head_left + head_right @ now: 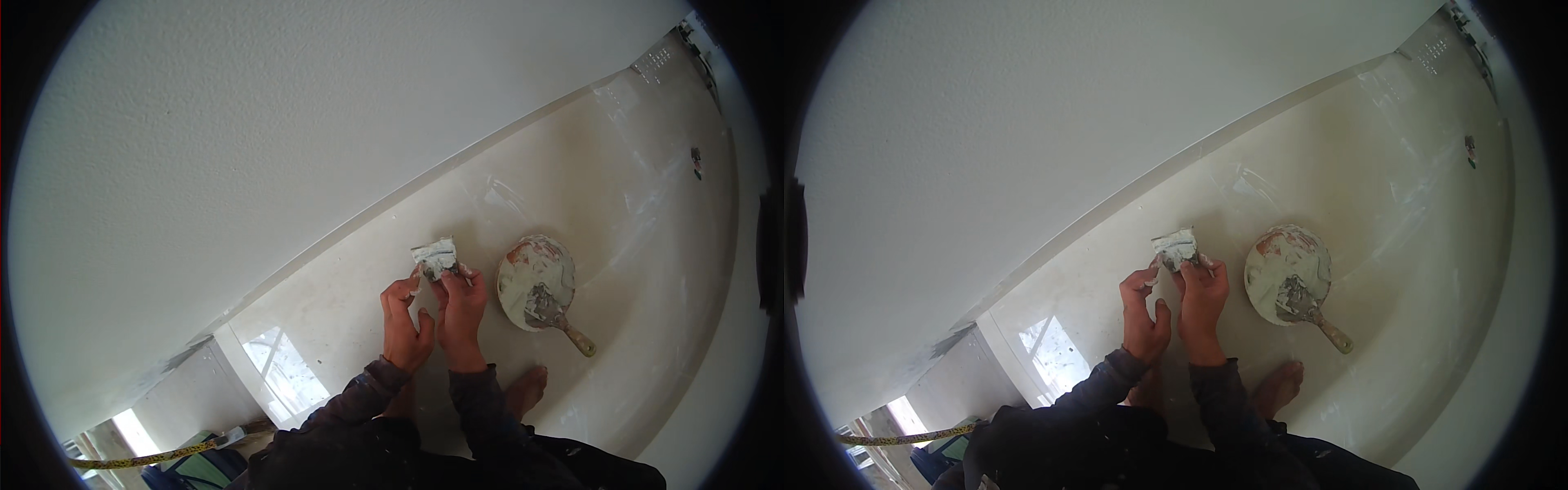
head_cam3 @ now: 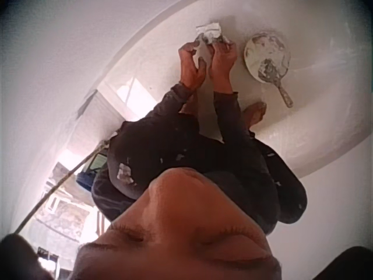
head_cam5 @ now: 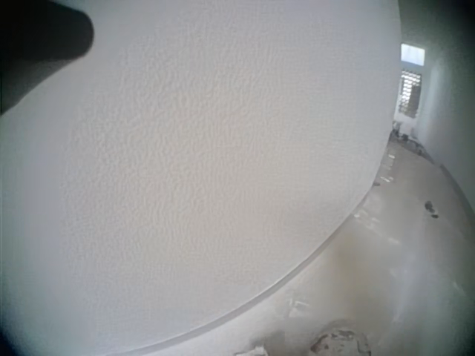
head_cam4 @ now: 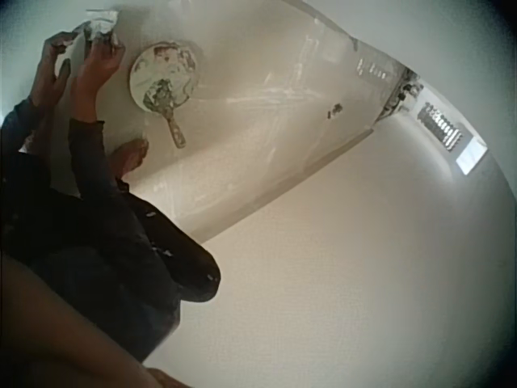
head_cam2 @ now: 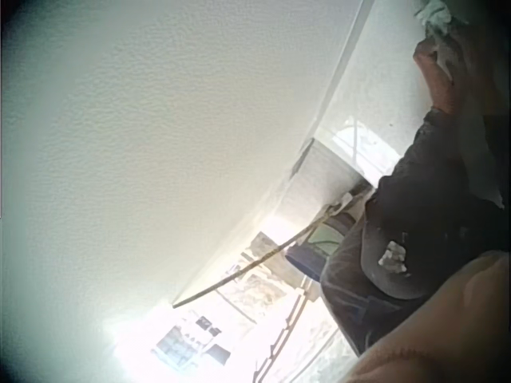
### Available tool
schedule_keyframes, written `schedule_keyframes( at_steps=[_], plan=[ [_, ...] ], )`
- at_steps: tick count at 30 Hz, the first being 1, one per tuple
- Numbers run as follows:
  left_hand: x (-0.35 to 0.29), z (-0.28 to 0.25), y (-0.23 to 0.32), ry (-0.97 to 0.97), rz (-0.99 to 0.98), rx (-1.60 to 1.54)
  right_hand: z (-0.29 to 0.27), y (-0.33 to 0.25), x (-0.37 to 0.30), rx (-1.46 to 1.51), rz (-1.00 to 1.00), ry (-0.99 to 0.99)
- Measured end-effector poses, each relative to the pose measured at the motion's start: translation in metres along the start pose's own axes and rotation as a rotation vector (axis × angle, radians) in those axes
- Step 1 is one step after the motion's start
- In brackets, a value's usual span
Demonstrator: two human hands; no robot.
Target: The person scoops paste from a bowl using a putty knife, applies it along the wall base and floor joints with a scraper, and smooths the compound by hand.
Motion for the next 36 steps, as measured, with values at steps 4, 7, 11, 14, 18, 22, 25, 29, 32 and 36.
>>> schedule_keyframes(
  at_steps=[4, 7, 11, 14, 18, 22, 25, 29, 32, 36],
  plan=[
    [0.001, 0.007, -0.001, 0.010, -0.021, -0.081, 0.007, 0.005, -0.007, -0.046, -0.013, -0.030],
    [0.003, 0.008, -0.007, -0.049, -0.089, -0.214, 0.014, 0.006, -0.010, -0.204, -0.117, -0.122],
    [0.005, 0.010, -0.013, -0.101, -0.293, -0.612, 0.012, 0.010, -0.014, -0.409, -0.207, -0.197],
    [0.007, 0.011, -0.017, -0.081, -0.496, -0.838, 0.009, 0.010, -0.017, -0.654, -0.361, -0.193],
    [0.009, 0.002, -0.019, -0.082, -0.644, -1.029, 0.009, 0.012, -0.022, -0.881, -0.506, -0.213],
    [0.010, -0.011, -0.018, -0.127, -0.697, -1.225, 0.008, 0.018, -0.023, -0.911, -0.470, -0.236],
    [0.008, -0.029, -0.031, -0.022, -0.642, -1.203, 0.007, 0.024, -0.025, -0.866, -0.419, -0.252],
    [0.003, -0.079, -0.072, 0.397, -0.424, -0.432, 0.003, 0.015, -0.022, -0.703, -0.427, -0.225],
    [0.012, -0.069, -0.105, 0.397, -0.438, -0.170, 0.001, 0.004, -0.012, -0.636, -0.414, -0.214],
    [0.037, -0.037, -0.113, 0.458, -0.375, 0.048, -0.001, -0.010, -0.005, -0.681, -0.437, -0.185]
  ],
)
Point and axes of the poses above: each hand's wrist, its own x-axis towards the middle knuckle, its own z-axis out of the palm, y = z × x, the point moved 6 cm from there along x, towards the middle knuckle, and after that the axes turned 15 degrees about x, right-handed, at the moved point
